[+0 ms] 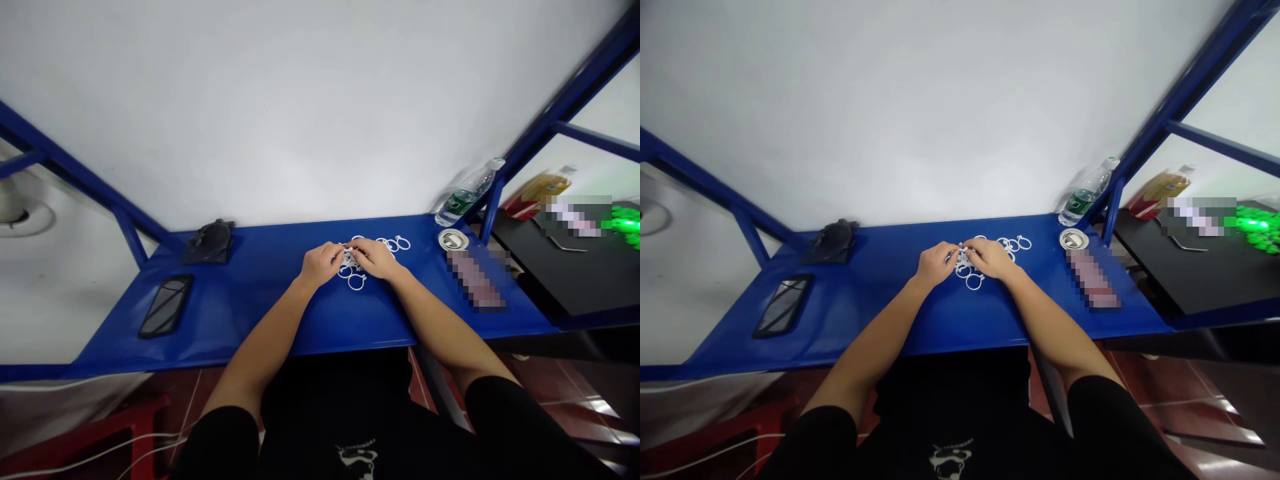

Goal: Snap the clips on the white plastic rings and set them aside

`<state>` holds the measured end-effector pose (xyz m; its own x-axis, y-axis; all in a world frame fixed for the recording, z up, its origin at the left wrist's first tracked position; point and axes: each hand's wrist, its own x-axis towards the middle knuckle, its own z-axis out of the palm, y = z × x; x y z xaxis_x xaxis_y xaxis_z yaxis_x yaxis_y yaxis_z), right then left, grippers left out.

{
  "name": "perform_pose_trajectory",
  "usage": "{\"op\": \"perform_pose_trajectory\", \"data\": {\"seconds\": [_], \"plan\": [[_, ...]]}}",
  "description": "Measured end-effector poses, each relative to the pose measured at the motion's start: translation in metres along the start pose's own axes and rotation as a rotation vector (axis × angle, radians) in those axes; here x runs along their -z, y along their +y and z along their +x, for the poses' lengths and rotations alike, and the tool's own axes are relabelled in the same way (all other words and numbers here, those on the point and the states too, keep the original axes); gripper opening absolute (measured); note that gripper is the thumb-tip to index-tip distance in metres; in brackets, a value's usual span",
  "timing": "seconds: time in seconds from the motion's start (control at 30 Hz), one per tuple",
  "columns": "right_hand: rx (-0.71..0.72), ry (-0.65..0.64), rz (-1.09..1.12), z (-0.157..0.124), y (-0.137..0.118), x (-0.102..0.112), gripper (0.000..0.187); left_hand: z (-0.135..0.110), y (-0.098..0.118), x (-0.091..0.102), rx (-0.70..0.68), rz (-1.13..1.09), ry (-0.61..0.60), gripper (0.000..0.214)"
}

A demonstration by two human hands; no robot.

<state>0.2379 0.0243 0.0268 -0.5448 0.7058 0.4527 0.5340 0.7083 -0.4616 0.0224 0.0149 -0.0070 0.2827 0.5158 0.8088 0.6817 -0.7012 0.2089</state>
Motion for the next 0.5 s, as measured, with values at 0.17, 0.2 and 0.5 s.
{"op": "perform_pose_trajectory", "data": {"seconds": [0.17,0.2,0.5], "plan": [[-0.023,0.028,0.01,-0.0009,0.0018,-0.0024,0.023,-0.0005,0.0011,0.0019,0.08,-0.033,-0.134,0.024],[-0.027,0.039,0.009,-0.0011,0.0025,-0.0029,0.021,-0.0002,0.0017,0.0023,0.089,-0.044,-0.155,0.025],[-0.015,0.074,0.047,-0.0016,-0.0003,-0.002,0.018,0.0006,0.0016,0.0034,0.133,-0.086,-0.164,0.022]]}}
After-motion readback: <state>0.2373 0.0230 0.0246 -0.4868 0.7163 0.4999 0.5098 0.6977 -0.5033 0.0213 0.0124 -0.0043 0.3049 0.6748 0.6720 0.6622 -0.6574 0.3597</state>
